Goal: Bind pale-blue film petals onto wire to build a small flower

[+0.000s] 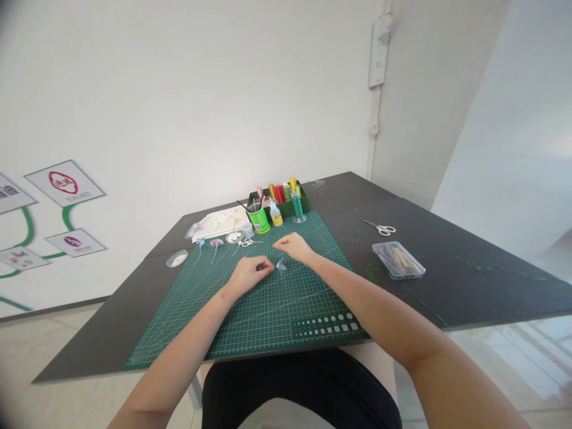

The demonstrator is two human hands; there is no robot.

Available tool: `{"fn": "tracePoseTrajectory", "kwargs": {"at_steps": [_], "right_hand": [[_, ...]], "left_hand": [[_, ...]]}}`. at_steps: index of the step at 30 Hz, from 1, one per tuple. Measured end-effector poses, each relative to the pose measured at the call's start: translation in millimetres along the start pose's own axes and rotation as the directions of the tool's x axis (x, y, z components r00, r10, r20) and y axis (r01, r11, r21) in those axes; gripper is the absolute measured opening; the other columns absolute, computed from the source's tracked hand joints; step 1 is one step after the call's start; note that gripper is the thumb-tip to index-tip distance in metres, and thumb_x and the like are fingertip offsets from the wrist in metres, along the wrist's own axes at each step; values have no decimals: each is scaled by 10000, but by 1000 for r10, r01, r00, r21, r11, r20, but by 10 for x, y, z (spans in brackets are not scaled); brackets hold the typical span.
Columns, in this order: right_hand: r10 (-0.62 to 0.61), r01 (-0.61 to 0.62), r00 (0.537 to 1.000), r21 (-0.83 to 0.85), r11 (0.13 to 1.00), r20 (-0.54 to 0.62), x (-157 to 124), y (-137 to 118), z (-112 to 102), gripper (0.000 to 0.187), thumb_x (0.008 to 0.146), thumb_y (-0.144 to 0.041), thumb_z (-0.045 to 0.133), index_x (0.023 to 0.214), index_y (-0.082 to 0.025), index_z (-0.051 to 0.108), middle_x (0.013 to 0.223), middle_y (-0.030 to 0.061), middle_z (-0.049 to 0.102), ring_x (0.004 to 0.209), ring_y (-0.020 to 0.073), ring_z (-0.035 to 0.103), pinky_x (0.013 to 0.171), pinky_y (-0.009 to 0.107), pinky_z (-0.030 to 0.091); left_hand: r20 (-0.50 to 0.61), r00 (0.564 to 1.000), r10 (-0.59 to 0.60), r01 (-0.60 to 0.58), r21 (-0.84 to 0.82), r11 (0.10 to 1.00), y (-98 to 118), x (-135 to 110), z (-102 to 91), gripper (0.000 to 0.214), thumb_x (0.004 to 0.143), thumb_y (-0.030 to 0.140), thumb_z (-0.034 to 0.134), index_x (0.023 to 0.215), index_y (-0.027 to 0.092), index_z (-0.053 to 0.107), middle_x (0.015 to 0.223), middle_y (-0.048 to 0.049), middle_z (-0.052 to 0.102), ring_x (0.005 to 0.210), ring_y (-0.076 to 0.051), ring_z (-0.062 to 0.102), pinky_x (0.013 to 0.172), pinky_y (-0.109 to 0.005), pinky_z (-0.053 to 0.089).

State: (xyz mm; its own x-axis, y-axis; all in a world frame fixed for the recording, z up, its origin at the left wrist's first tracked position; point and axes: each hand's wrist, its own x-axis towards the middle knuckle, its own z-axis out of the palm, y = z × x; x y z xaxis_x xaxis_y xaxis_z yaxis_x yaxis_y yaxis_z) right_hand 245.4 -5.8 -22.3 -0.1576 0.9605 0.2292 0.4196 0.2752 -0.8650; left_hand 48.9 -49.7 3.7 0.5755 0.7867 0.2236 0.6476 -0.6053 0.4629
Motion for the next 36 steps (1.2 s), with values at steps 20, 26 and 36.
{"fn": "tracePoseTrajectory", "kwargs": {"at_steps": [20, 26, 36], "right_hand": [[39, -20, 993, -169, 985, 113, 18, 64, -31, 182, 774, -251, 635, 850, -190, 789, 897, 43, 760, 853, 201, 684, 733, 251, 484], [45, -17, 991, -221, 975, 125, 0, 41, -35, 190, 761, -259, 628, 829, -193, 792, 788, 19, 756, 721, 177, 651, 635, 239, 451], [-54, 109, 955, -175, 978, 291, -63, -89, -47, 201, 758, -266, 612, 804, -195, 794, 753, 15, 742, 690, 166, 624, 623, 233, 418]], "left_hand": [[-66, 997, -26, 24, -30, 999, -34, 5, 14, 94, 833, 273, 575, 811, 226, 653, 797, 39, 711, 718, -122, 641, 665, -212, 444], [-86, 994, -61, 54, -84, 995, -1, -4, 11, 80, 839, 273, 570, 805, 223, 622, 798, 38, 710, 735, -124, 656, 695, -218, 470], [-218, 914, -343, 278, -280, 919, -224, 82, 45, 60, 835, 211, 529, 778, 196, 537, 814, -11, 728, 630, -134, 690, 619, -238, 500]]}}
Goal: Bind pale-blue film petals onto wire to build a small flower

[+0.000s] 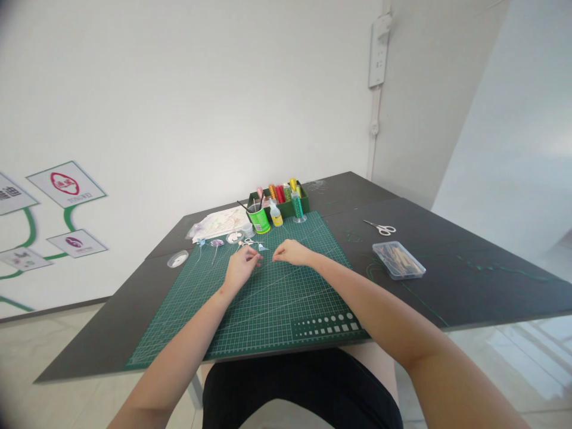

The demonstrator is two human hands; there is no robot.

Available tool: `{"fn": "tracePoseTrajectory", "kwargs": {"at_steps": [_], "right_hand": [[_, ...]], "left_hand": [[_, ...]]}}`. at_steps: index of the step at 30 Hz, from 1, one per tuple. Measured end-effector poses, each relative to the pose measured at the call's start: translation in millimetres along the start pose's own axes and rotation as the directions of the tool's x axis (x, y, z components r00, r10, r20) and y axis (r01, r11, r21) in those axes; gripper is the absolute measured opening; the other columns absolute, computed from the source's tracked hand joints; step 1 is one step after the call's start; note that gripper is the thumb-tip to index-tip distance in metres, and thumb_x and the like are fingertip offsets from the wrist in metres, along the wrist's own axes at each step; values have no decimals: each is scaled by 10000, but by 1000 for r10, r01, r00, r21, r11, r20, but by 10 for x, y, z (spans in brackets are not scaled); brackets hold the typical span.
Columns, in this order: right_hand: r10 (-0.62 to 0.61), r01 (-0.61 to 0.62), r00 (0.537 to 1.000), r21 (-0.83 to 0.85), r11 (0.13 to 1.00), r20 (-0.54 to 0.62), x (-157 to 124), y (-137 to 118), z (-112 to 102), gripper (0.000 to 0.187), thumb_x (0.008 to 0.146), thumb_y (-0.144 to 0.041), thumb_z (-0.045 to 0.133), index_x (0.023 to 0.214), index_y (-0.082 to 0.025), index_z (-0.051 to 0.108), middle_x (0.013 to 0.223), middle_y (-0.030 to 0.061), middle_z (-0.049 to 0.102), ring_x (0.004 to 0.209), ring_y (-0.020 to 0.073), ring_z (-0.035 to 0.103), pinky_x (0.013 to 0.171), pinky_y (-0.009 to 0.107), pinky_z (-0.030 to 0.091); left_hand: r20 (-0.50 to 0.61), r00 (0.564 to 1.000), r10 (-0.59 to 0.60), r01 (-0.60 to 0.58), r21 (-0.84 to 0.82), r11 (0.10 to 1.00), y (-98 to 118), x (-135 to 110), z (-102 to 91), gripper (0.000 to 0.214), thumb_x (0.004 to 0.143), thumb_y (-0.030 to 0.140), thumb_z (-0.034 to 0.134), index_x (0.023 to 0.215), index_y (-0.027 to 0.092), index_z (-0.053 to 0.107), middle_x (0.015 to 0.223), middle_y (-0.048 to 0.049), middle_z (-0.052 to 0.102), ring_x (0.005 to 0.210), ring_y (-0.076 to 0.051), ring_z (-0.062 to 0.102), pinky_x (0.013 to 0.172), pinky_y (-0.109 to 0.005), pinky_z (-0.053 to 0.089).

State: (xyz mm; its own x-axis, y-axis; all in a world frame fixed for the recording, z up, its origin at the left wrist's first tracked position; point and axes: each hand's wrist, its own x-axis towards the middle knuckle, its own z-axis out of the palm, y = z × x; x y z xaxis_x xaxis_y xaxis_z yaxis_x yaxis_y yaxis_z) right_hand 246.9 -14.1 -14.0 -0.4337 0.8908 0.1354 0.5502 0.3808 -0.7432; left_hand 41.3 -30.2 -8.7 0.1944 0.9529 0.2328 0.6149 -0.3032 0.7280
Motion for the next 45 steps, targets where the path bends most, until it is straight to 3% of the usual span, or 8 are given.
{"fn": "tracePoseTrajectory", "kwargs": {"at_steps": [11, 18, 24, 30, 37, 39, 42, 45], "right_hand": [[-120, 105, 990, 181, 978, 74, -8, -52, -9, 293, 773, -352, 597, 888, -155, 779, 805, 36, 743, 628, 134, 576, 571, 215, 394], [-84, 77, 996, 189, 979, 29, -6, -53, -15, 255, 765, -324, 604, 856, -165, 780, 804, 34, 747, 691, 161, 622, 608, 227, 431], [-12, 50, 980, 183, 982, -200, 35, 2, -32, 261, 783, -348, 600, 846, -161, 770, 749, 35, 729, 648, 156, 602, 604, 238, 424], [135, -115, 920, 76, 990, -369, 14, 21, -81, 233, 806, -310, 553, 801, -167, 738, 583, 2, 630, 516, 132, 504, 524, 245, 351], [69, -105, 839, -36, 994, -539, 31, 73, -39, 286, 786, -126, 547, 1048, -162, 656, 979, 69, 676, 869, 172, 599, 803, 272, 443], [69, -70, 859, 16, 997, -508, 42, 50, -1, 265, 801, -126, 542, 1037, -164, 657, 983, 67, 679, 881, 167, 608, 825, 282, 456], [90, -24, 937, 194, 981, -338, 42, -36, 109, 174, 830, -157, 530, 889, -171, 694, 893, 48, 702, 833, 156, 632, 809, 281, 483], [138, -43, 975, 460, 887, -174, 24, -160, 265, 173, 848, -172, 519, 830, -149, 690, 850, 55, 703, 796, 144, 642, 767, 268, 511]], "left_hand": [[-20, 996, -93, 91, -75, 993, -54, 32, 27, 65, 839, 245, 536, 866, 186, 536, 842, -38, 739, 662, -143, 699, 499, -202, 475], [-4, 990, -143, 141, -129, 982, 2, 37, -1, 100, 836, 258, 537, 886, 184, 582, 855, -40, 742, 648, -146, 700, 483, -193, 472], [-12, 983, -183, 176, -205, 963, -4, 62, -25, 93, 815, 256, 551, 843, 173, 582, 860, -53, 740, 609, -144, 692, 460, -191, 456], [-21, 980, -200, 190, -222, 956, 23, 55, -32, 84, 818, 245, 557, 847, 167, 574, 868, -57, 740, 613, -139, 692, 460, -181, 454], [-5, 979, -203, 195, -263, 945, 38, 52, -21, 95, 805, 243, 581, 839, 154, 583, 858, -75, 738, 603, -143, 691, 445, -172, 434], [-8, 980, -200, 191, -265, 945, 56, 44, -17, 92, 808, 237, 576, 838, 151, 584, 848, -73, 737, 590, -136, 687, 437, -164, 425], [-10, 981, -191, 183, -253, 950, 91, 23, -16, 86, 815, 235, 569, 838, 154, 588, 842, -68, 738, 573, -135, 681, 429, -165, 418], [-10, 987, -161, 155, -211, 965, 100, 4, -12, 80, 815, 241, 570, 837, 170, 602, 813, -51, 739, 585, -150, 689, 433, -178, 423]]}}
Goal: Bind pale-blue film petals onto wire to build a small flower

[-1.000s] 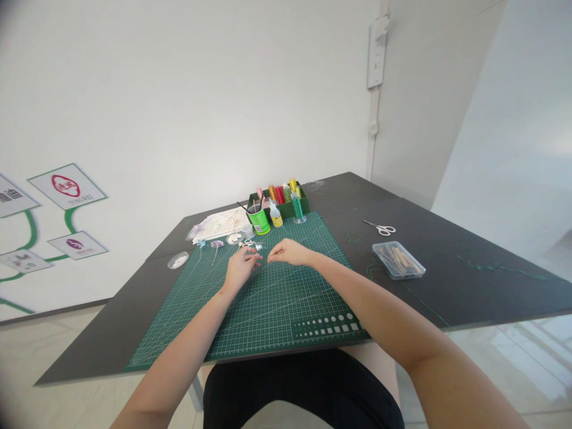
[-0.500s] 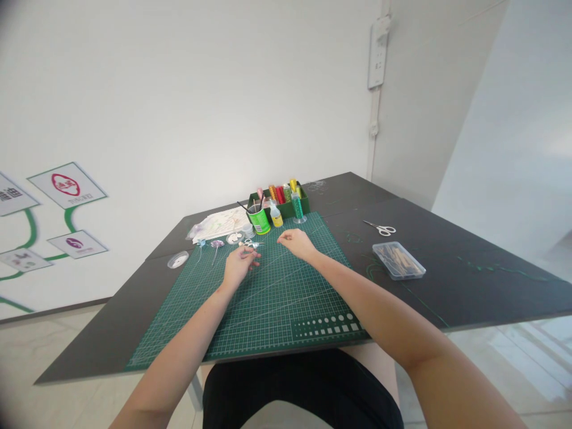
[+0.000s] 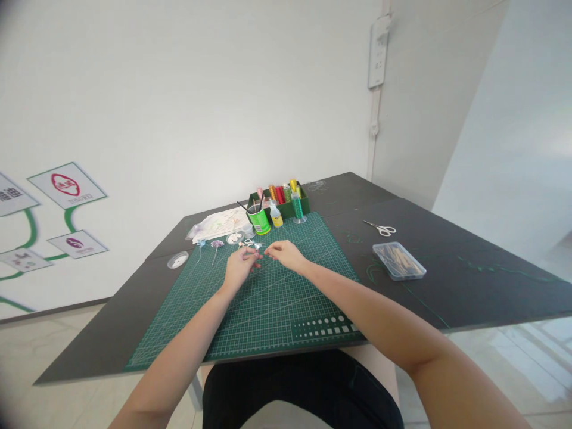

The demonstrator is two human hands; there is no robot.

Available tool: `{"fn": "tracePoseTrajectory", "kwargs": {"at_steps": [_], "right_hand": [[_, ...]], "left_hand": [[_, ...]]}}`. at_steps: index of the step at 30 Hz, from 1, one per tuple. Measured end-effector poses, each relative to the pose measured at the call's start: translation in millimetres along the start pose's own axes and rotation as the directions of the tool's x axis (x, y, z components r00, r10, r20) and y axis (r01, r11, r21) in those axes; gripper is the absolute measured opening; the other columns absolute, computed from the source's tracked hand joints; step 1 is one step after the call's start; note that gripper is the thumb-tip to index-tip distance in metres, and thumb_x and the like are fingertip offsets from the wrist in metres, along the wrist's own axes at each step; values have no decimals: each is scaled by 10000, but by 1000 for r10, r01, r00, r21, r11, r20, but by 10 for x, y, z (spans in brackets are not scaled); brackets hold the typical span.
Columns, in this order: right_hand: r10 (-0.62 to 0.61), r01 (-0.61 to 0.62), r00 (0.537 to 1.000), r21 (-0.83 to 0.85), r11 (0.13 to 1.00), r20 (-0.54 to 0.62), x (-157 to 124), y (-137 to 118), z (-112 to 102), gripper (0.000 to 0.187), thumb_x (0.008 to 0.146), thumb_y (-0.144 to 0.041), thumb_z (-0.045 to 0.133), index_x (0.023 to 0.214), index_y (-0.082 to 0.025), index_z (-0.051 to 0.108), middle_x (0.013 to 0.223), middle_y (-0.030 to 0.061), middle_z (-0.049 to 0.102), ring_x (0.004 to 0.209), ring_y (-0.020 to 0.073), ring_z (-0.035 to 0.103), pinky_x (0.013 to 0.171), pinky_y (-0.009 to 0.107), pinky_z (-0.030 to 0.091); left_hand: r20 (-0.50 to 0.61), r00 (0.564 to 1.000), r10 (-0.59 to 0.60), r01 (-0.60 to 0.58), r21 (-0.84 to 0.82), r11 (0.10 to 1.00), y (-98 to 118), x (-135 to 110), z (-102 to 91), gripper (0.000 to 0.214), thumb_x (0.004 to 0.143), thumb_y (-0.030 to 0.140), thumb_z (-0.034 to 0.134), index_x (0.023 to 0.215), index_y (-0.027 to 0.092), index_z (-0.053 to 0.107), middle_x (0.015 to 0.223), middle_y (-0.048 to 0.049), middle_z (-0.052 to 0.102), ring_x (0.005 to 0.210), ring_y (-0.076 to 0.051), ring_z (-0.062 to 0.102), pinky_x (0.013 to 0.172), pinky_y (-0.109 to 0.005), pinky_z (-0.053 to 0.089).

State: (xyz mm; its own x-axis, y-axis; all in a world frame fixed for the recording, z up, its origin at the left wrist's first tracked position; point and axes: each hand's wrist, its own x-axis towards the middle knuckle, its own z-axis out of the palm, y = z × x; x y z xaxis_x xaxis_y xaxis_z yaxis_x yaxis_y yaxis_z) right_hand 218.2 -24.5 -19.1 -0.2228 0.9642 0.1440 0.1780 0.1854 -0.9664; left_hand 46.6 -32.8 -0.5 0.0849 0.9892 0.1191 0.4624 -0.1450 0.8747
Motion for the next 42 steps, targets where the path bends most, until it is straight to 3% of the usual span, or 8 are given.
{"fn": "tracePoseTrajectory", "kwargs": {"at_steps": [4, 8, 12, 16, 21, 24, 34, 42], "right_hand": [[107, -118, 993, 270, 956, 54, -82, -45, 180, 133, 844, -190, 550, 931, -156, 644, 871, 42, 682, 719, 113, 639, 618, 209, 512], [121, -130, 991, 188, 974, 59, -121, -50, 203, 202, 846, -304, 562, 971, -163, 634, 659, -20, 609, 424, 70, 465, 382, 186, 325], [70, -70, 996, 10, 997, -54, -121, -29, 185, 235, 809, -351, 594, 876, -153, 702, 500, -50, 514, 452, 80, 417, 454, 197, 316], [41, -56, 981, -75, 996, -187, -101, -20, 181, 236, 761, -362, 624, 824, -157, 721, 607, -16, 625, 526, 105, 477, 521, 220, 347], [2, -19, 980, -85, 996, -198, -82, -24, 156, 223, 746, -348, 622, 732, -153, 729, 647, 8, 664, 593, 126, 526, 569, 227, 374], [-9, -9, 982, -91, 996, -191, -72, -51, 115, 229, 737, -356, 620, 723, -159, 735, 618, 0, 647, 585, 126, 511, 561, 228, 362], [-16, -77, 960, -318, 945, -280, 71, -91, -322, 166, 706, -316, 622, 657, -174, 693, 456, -50, 496, 480, 109, 442, 502, 227, 321], [77, -227, 953, -526, 820, -292, 172, 41, -726, 117, 689, -267, 641, 663, -189, 724, 537, -25, 590, 560, 126, 540, 539, 217, 375]], "left_hand": [[-13, 997, 78, -78, 55, 995, -23, -20, 23, 79, 815, 254, 572, 824, 188, 614, 737, -25, 730, 603, -166, 698, 469, -197, 447], [-8, 992, 127, -127, 63, 990, -21, -54, 62, 84, 822, 260, 564, 827, 193, 615, 632, 0, 700, 590, -167, 694, 522, -211, 474], [-12, 991, 133, -132, 65, 989, -14, -76, 87, 91, 823, 271, 568, 821, 193, 614, 600, 6, 687, 575, -169, 690, 511, -207, 467], [-19, 994, 111, -110, 52, 993, -24, -62, 86, 104, 820, 281, 579, 836, 189, 625, 673, -10, 716, 565, -162, 685, 521, -212, 471], [2, 1000, 31, -30, -45, 999, -18, -40, 90, 226, 801, 266, 601, 1010, 184, 629, 792, -38, 744, 574, -158, 683, 468, -201, 442], [-5, 1000, -21, 21, -100, 995, -10, -16, 78, 196, 797, 258, 599, 957, 153, 640, 809, -62, 744, 561, -149, 674, 424, -185, 406], [-121, 992, -37, 17, -165, 986, -98, 120, -83, 199, 772, 293, 615, 897, 140, 635, 859, -81, 744, 551, -133, 669, 413, -166, 407], [-141, 990, -11, -11, -156, 988, -104, 121, -86, 207, 776, 299, 608, 909, 141, 632, 857, -86, 744, 549, -133, 671, 407, -158, 415]]}}
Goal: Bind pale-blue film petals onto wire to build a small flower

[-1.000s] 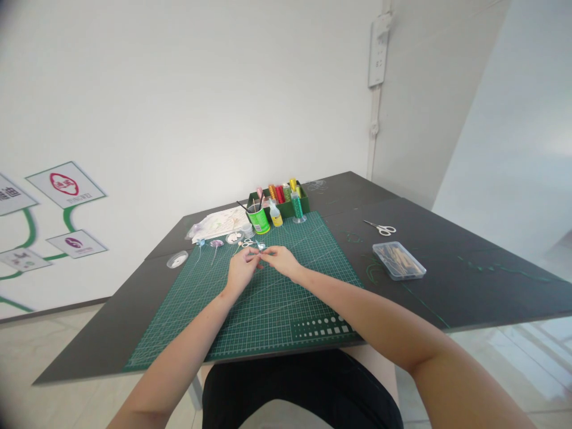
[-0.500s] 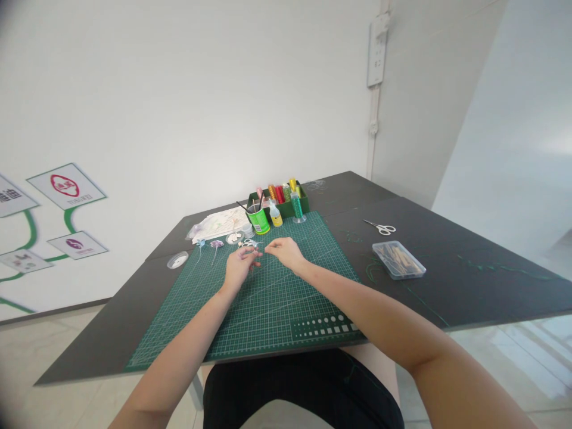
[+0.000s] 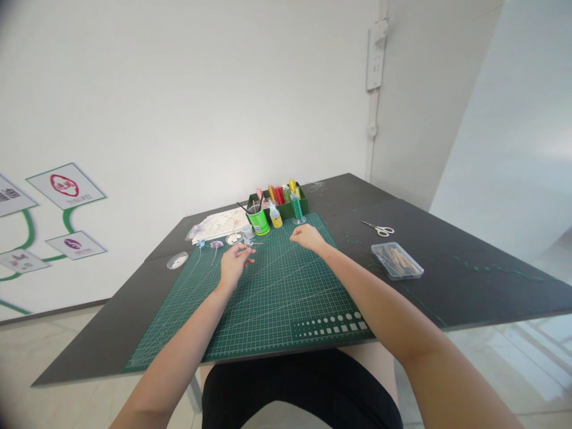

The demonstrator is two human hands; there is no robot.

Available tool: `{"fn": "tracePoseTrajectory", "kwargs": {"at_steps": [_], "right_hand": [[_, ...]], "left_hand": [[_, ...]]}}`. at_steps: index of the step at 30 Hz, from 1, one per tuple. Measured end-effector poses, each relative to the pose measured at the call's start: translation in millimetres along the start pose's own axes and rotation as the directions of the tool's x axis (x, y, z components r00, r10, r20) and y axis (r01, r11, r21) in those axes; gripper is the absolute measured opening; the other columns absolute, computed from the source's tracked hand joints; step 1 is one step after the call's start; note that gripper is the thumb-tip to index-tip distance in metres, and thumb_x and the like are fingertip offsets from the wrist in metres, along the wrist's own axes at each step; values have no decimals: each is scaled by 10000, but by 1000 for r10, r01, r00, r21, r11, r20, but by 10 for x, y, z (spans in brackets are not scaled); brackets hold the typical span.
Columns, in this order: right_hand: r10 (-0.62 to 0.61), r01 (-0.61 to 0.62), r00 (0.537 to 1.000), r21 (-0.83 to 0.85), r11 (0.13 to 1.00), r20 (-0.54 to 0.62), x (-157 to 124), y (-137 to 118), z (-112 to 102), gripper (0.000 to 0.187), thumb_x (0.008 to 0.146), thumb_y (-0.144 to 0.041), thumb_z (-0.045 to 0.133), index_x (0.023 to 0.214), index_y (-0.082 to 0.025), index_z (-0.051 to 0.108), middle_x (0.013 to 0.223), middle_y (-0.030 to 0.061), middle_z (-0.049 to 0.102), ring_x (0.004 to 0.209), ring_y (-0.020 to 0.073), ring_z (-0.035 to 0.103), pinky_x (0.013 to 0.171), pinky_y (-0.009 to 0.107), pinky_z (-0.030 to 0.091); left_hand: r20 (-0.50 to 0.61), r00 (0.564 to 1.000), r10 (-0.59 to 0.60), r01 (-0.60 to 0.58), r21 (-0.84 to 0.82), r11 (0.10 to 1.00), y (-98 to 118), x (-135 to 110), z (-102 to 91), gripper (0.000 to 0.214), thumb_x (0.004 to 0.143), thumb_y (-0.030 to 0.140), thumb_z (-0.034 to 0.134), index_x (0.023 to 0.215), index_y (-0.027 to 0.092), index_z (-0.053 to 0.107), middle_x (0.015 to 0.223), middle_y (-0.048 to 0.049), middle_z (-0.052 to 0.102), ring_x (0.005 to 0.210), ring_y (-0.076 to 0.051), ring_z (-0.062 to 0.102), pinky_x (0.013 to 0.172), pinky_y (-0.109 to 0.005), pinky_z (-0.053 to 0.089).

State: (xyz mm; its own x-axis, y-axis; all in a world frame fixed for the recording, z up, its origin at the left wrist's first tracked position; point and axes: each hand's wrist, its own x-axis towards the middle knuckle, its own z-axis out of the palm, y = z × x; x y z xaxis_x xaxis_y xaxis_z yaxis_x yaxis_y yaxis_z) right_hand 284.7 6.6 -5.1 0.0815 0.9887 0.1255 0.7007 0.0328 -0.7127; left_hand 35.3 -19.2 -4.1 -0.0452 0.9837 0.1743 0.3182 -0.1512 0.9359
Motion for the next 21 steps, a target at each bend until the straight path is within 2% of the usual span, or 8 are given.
{"fn": "tracePoseTrajectory", "kwargs": {"at_steps": [12, 21], "right_hand": [[129, -167, 973, -197, 966, -193, 111, 321, -317, 189, 721, -309, 620, 817, -203, 743, 785, 71, 710, 756, 197, 645, 646, 254, 453], [190, -243, 949, -198, 950, -251, 112, 415, -447, 211, 730, -303, 592, 842, -198, 735, 852, 93, 711, 819, 222, 654, 694, 286, 471]], "left_hand": [[-16, 999, 29, -29, 9, 1000, 48, -25, -16, 203, 789, 307, 600, 904, 144, 633, 868, -85, 745, 556, -133, 672, 418, -161, 414], [-16, 999, 28, -28, -2, 1000, 51, -27, -15, 192, 784, 292, 599, 898, 141, 629, 866, -89, 745, 558, -137, 673, 409, -163, 403]]}}
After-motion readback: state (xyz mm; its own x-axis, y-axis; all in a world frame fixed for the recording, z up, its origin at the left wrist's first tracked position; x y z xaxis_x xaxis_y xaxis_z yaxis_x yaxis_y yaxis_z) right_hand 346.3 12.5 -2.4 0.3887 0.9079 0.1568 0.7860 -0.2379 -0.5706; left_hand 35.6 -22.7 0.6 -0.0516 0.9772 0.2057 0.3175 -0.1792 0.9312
